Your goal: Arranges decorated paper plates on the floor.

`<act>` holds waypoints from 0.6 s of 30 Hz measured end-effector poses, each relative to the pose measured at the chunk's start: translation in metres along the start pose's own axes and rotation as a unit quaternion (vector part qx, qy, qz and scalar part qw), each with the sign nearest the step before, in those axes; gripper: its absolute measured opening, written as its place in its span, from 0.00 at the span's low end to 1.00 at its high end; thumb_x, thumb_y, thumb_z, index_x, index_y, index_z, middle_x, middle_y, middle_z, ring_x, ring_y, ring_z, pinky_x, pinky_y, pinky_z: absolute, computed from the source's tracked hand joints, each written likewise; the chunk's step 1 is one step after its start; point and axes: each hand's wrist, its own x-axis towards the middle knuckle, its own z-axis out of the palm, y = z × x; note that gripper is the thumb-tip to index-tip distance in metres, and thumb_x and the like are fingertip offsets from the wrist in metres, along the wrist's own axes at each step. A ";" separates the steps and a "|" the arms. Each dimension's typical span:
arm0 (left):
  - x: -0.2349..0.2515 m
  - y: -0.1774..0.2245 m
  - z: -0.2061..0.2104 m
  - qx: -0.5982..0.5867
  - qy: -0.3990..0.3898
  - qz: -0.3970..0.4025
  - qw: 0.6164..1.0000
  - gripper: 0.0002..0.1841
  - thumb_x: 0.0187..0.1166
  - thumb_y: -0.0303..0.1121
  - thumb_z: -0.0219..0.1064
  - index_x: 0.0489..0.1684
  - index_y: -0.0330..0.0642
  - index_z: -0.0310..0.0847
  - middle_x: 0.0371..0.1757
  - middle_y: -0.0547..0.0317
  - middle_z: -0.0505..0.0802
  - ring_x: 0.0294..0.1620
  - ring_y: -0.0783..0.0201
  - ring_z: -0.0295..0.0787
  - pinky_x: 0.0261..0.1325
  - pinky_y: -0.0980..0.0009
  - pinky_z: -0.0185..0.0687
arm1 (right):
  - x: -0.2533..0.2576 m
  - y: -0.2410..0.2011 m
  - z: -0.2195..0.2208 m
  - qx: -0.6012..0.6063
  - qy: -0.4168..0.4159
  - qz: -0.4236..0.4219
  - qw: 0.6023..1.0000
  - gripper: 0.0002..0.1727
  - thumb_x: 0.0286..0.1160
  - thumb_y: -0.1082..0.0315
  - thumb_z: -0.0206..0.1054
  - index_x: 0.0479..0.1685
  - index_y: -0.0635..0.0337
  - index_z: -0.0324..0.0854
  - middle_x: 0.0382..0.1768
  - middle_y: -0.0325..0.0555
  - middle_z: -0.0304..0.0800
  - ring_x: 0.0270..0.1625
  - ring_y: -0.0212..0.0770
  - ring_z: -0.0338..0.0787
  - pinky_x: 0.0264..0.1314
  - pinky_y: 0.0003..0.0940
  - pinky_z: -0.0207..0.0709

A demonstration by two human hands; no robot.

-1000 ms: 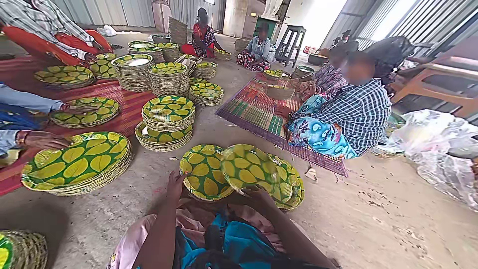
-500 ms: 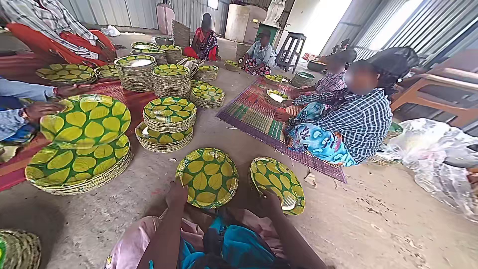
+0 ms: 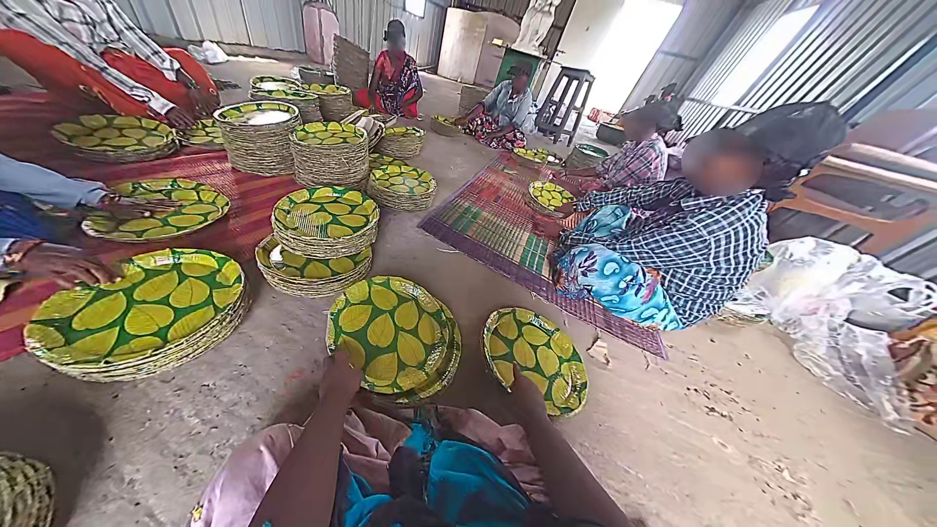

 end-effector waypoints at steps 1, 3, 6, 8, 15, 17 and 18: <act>0.002 -0.001 0.002 0.002 0.001 0.011 1.000 0.54 0.71 0.37 0.79 0.98 0.52 0.42 0.91 0.35 0.62 0.78 0.35 0.78 0.72 0.42 0.81 | 0.000 0.000 0.000 0.008 0.008 0.001 1.000 0.39 0.82 0.63 0.61 0.95 0.50 0.54 0.70 0.59 0.86 0.72 0.58 0.86 0.73 0.59 0.78; 0.005 -0.003 0.004 0.043 -0.004 0.027 0.999 0.61 0.67 0.44 0.83 0.99 0.57 0.36 0.92 0.36 0.60 0.80 0.34 0.76 0.73 0.42 0.81 | -0.003 0.000 0.002 0.022 0.002 -0.009 1.000 0.34 0.82 0.62 0.61 0.91 0.49 0.64 0.76 0.57 0.82 0.77 0.59 0.82 0.76 0.61 0.74; 0.003 -0.004 0.007 0.094 -0.007 0.043 0.995 0.60 0.66 0.51 0.84 0.99 0.66 0.38 0.95 0.40 0.52 0.85 0.30 0.65 0.72 0.37 0.77 | -0.008 -0.004 0.000 -0.018 -0.039 -0.001 0.999 0.39 0.81 0.60 0.62 0.95 0.49 0.56 0.76 0.58 0.81 0.78 0.60 0.81 0.77 0.64 0.72; 0.000 -0.003 0.007 0.111 -0.007 0.067 0.992 0.52 0.75 0.52 0.76 0.98 0.65 0.43 0.97 0.44 0.48 0.89 0.30 0.58 0.76 0.34 0.71 | -0.010 -0.007 -0.004 -0.039 -0.020 0.000 0.999 0.38 0.83 0.64 0.58 0.95 0.47 0.54 0.72 0.57 0.86 0.77 0.58 0.82 0.81 0.63 0.68; -0.015 0.011 0.010 0.134 0.006 0.155 0.979 0.46 0.78 0.59 0.70 0.97 0.64 0.49 0.97 0.48 0.52 0.93 0.31 0.48 0.85 0.30 0.53 | -0.010 -0.012 0.004 -0.023 -0.016 -0.042 0.999 0.36 0.83 0.63 0.61 0.94 0.46 0.60 0.83 0.53 0.74 0.82 0.60 0.75 0.81 0.67 0.66; -0.014 0.011 0.012 0.145 0.009 0.155 0.977 0.47 0.77 0.58 0.72 0.97 0.62 0.49 0.97 0.49 0.52 0.95 0.32 0.43 0.87 0.26 0.45 | -0.010 -0.011 0.000 -0.027 0.005 -0.032 0.999 0.36 0.77 0.69 0.63 0.90 0.44 0.67 0.80 0.53 0.78 0.80 0.57 0.78 0.80 0.63 0.68; -0.014 0.011 0.012 0.148 0.011 0.150 0.978 0.48 0.77 0.57 0.73 0.97 0.61 0.49 0.97 0.49 0.52 0.95 0.31 0.42 0.86 0.23 0.44 | -0.010 -0.009 -0.001 -0.016 0.023 -0.037 0.999 0.33 0.77 0.70 0.62 0.86 0.42 0.73 0.78 0.50 0.81 0.79 0.55 0.80 0.80 0.62 0.69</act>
